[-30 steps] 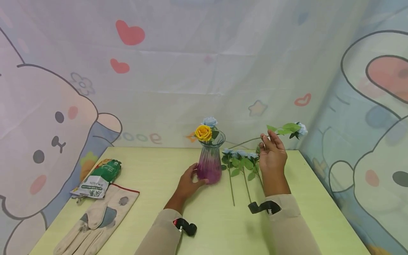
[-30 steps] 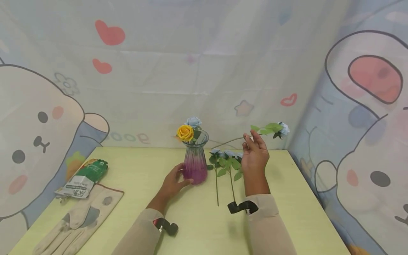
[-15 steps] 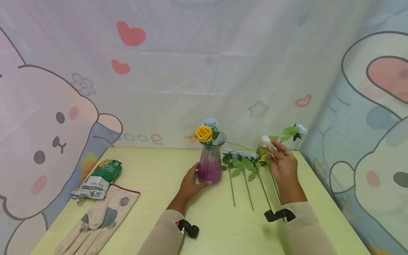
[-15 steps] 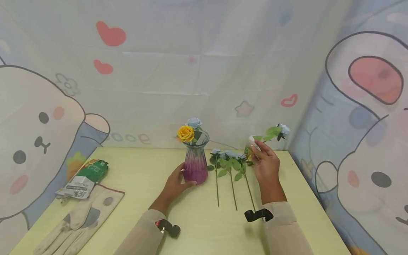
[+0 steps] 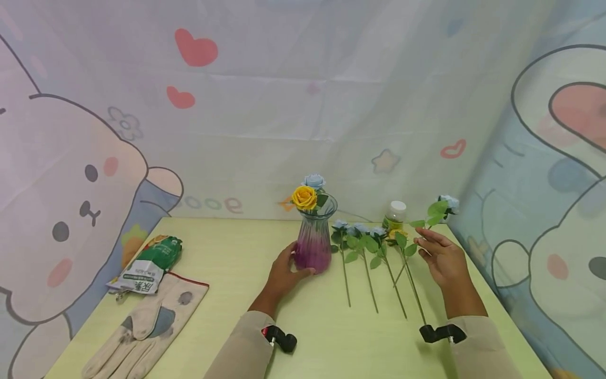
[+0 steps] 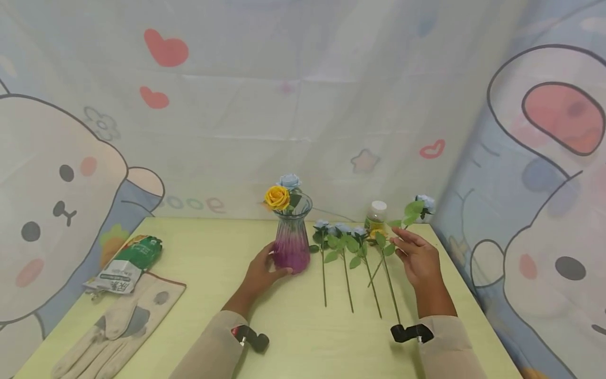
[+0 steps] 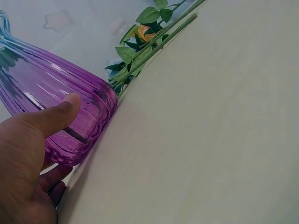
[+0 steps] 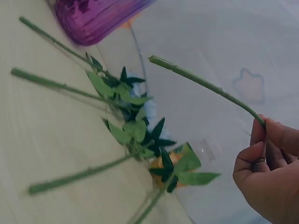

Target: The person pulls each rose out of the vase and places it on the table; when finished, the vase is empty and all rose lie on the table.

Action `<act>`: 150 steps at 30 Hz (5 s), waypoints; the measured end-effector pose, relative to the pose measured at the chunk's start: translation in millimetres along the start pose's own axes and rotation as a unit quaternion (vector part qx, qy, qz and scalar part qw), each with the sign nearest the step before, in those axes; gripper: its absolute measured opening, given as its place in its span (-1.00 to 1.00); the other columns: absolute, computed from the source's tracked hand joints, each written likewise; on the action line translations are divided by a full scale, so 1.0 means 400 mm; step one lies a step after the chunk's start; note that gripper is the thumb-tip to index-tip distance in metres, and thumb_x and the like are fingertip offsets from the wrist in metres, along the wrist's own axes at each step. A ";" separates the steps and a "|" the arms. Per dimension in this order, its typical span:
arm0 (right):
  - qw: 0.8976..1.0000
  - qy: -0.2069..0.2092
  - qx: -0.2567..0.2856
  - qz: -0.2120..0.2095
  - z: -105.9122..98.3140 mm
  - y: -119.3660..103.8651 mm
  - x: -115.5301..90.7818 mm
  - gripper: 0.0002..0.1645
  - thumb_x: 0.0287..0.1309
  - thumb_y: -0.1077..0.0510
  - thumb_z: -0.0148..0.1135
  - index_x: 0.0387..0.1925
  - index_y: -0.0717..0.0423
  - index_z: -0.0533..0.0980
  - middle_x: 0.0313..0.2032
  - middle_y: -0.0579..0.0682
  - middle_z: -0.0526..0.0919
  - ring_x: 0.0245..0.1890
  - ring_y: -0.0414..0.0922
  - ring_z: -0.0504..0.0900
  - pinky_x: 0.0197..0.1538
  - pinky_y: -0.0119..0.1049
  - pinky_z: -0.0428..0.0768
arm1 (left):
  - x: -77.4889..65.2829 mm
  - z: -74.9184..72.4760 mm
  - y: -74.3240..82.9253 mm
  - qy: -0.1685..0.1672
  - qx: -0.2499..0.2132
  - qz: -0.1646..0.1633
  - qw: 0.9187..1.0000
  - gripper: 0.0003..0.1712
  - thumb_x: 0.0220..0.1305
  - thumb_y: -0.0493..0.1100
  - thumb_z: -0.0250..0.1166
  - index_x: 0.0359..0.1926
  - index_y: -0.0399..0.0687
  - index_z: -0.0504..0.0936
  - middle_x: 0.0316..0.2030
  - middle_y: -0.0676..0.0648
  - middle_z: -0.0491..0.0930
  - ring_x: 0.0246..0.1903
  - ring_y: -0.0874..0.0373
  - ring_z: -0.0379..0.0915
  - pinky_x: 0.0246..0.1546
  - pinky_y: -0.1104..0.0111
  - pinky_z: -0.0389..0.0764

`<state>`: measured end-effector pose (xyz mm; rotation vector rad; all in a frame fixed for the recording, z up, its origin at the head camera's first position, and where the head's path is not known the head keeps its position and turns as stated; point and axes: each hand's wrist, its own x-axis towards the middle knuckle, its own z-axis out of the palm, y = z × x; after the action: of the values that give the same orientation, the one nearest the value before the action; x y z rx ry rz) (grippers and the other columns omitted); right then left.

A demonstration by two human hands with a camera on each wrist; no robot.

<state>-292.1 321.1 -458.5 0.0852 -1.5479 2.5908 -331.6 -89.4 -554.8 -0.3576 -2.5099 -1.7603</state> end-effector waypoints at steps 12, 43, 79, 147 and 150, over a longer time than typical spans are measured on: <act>0.969 0.038 -0.243 0.027 -0.102 -0.019 -0.023 -0.70 0.55 0.18 0.31 0.20 0.03 0.75 0.04 -0.45 0.79 -0.14 -0.33 0.73 -0.16 -0.43 0.62 | -0.003 -0.005 0.005 0.004 -0.003 0.007 1.000 0.12 0.23 -0.09 0.67 0.67 -0.20 0.26 0.60 -0.30 0.37 0.59 -0.27 0.35 0.66 -0.07 0.37; 0.897 0.089 -0.428 0.059 -0.214 0.081 -0.031 -0.57 0.56 0.13 0.32 0.28 0.31 0.67 -0.15 -0.50 0.83 -0.15 -0.51 0.66 -0.12 -0.51 0.62 | -0.004 -0.002 0.004 0.002 0.019 0.001 1.000 0.11 0.25 -0.03 0.66 0.67 -0.16 0.27 0.58 -0.28 0.41 0.62 -0.27 0.30 0.66 -0.09 0.34; 0.825 0.001 -0.563 0.047 -0.197 0.063 -0.044 -0.45 0.41 0.21 0.45 0.31 0.43 0.60 0.07 0.37 0.79 -0.23 -0.33 0.68 -0.18 -0.41 0.70 | -0.006 -0.004 0.010 0.005 0.033 -0.002 0.999 0.10 0.26 0.01 0.65 0.66 -0.16 0.28 0.57 -0.27 0.43 0.61 -0.25 0.32 0.68 -0.10 0.33; 0.898 -0.061 -0.385 -0.203 0.498 0.102 0.043 -0.49 0.37 0.15 0.52 0.26 0.21 0.60 0.41 0.14 0.49 0.41 0.12 0.42 0.28 0.15 0.46 | -0.001 -0.003 0.001 -0.001 0.033 -0.013 0.999 0.12 0.27 0.05 0.64 0.68 -0.12 0.26 0.60 -0.23 0.40 0.62 -0.24 0.30 0.68 -0.12 0.31; 0.901 -0.067 -0.377 -0.205 0.522 0.103 0.037 -0.53 0.36 0.14 0.53 0.20 0.19 0.62 0.44 0.13 0.44 0.49 0.11 0.37 0.31 0.21 0.43 | 0.000 -0.002 -0.003 -0.002 0.037 -0.012 0.999 0.12 0.27 0.05 0.64 0.69 -0.11 0.26 0.61 -0.23 0.40 0.62 -0.23 0.31 0.68 -0.11 0.32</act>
<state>-315.4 119.4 -393.8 0.4572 -2.1788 1.5702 -332.1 -90.5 -555.5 -0.3286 -2.5850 -1.6719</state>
